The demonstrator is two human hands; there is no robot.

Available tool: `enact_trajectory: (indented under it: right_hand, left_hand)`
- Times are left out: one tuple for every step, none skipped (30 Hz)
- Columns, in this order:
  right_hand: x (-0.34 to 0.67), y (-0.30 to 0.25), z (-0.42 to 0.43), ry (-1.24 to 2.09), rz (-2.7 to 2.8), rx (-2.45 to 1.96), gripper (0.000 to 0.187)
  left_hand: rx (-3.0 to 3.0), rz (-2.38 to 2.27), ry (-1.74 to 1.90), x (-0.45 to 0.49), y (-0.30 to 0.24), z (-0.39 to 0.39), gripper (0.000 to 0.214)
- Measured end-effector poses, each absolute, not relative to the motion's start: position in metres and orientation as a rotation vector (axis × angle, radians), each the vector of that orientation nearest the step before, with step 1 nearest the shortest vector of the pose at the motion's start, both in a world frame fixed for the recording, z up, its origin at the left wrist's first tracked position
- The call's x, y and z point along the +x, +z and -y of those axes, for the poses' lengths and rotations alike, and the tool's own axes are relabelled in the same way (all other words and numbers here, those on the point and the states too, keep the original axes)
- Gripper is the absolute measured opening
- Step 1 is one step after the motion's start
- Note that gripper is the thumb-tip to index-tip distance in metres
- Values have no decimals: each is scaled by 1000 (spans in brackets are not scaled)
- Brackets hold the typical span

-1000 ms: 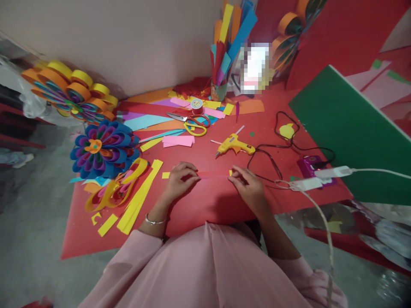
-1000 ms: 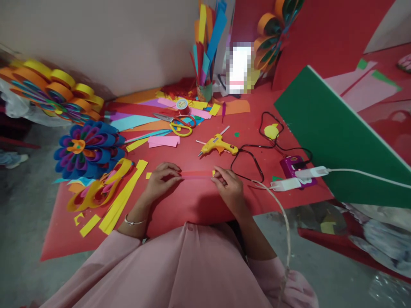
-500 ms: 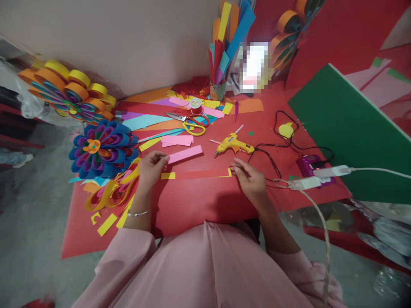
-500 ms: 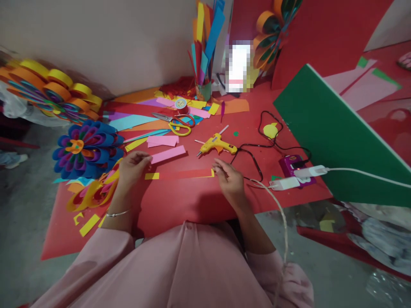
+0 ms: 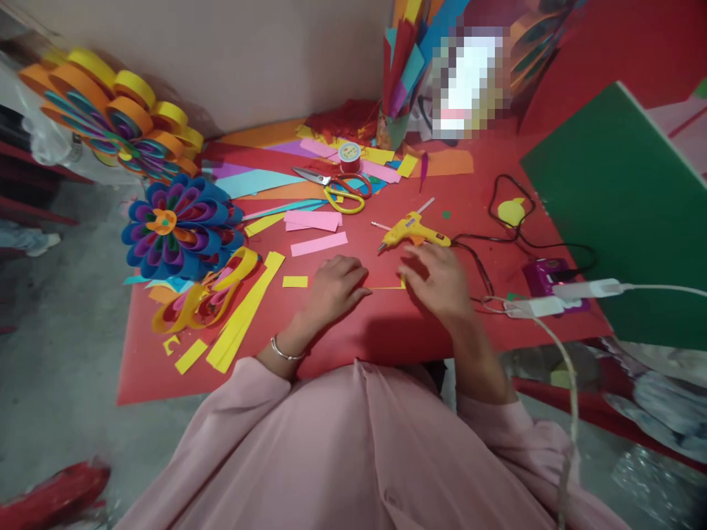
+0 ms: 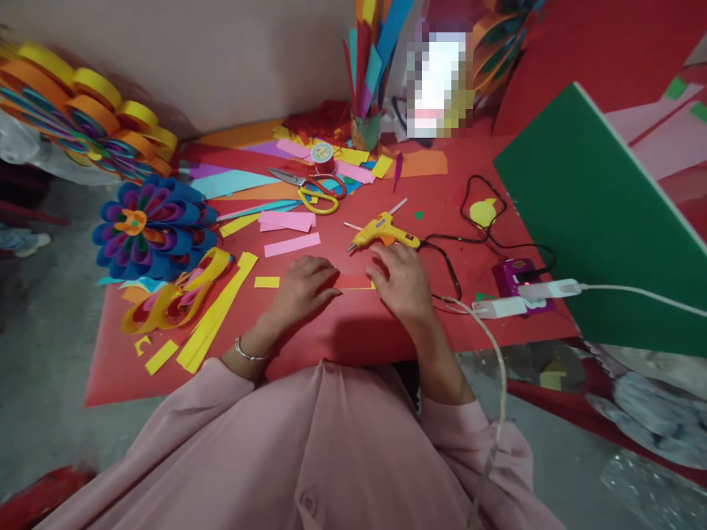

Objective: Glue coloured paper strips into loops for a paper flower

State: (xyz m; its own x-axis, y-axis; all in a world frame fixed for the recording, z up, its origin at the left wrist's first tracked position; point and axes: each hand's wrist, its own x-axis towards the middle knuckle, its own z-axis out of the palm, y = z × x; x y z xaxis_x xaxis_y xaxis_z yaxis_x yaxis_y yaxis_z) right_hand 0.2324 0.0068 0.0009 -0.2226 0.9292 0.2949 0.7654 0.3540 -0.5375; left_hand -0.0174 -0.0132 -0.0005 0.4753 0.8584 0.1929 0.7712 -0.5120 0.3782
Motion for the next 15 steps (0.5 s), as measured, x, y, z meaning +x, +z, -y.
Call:
enact_trajectory:
  right_hand:
    - [234, -4, 1, 455, 2097, -1440, 34]
    - [236, -8, 8, 508, 2129, -1447, 36]
    - [237, -12, 15, 536, 2142, -1469, 39]
    - [239, -16, 20, 549, 2139, -1496, 41]
    - [241, -18, 24, 551, 2123, -1515, 41]
    - [242, -18, 28, 550, 2096, -1519, 41]
    - [242, -18, 31, 543, 2067, -1514, 39]
    - [242, -16, 34, 525, 2046, -1508, 36]
    - [241, -14, 36, 497, 2045, -1503, 35]
    - [240, -12, 39, 455, 2069, -1504, 34]
    - [238, -10, 41, 404, 2124, -1510, 34]
    - [235, -9, 44, 346, 2205, -1515, 34]
    - [232, -9, 48, 288, 2302, -1515, 34]
    - [230, -9, 52, 232, 2394, -1514, 34]
    - [229, -10, 57, 174, 2463, -1521, 34]
  left_hand:
    - [2492, -1399, 519, -21, -3, 11, 40]
    - [2497, -1391, 520, -25, -5, 9, 42]
    - [2498, -1376, 533, -28, -7, 8, 44]
    - [2494, -1360, 552, -30, -9, 7, 44]
    - [2488, -1344, 575, -32, -11, 7, 44]
    - [2480, -1335, 601, -32, -13, 7, 43]
    - [2471, -1330, 623, -32, -15, 7, 42]
    - [2463, -1325, 641, -32, -17, 8, 41]
    - [2454, -1323, 655, -31, -18, 8, 39]
    - [2442, -1325, 672, -31, -20, 8, 38]
    - [2428, -1328, 691, -30, -21, 8, 37]
    - [2412, -1333, 710, -31, -23, 8, 36]
    - [2398, -1338, 729, -31, -24, 7, 35]
    - [2387, -1341, 746, -31, -25, 7, 34]
    - [2382, -1339, 763, -32, -26, 6, 33]
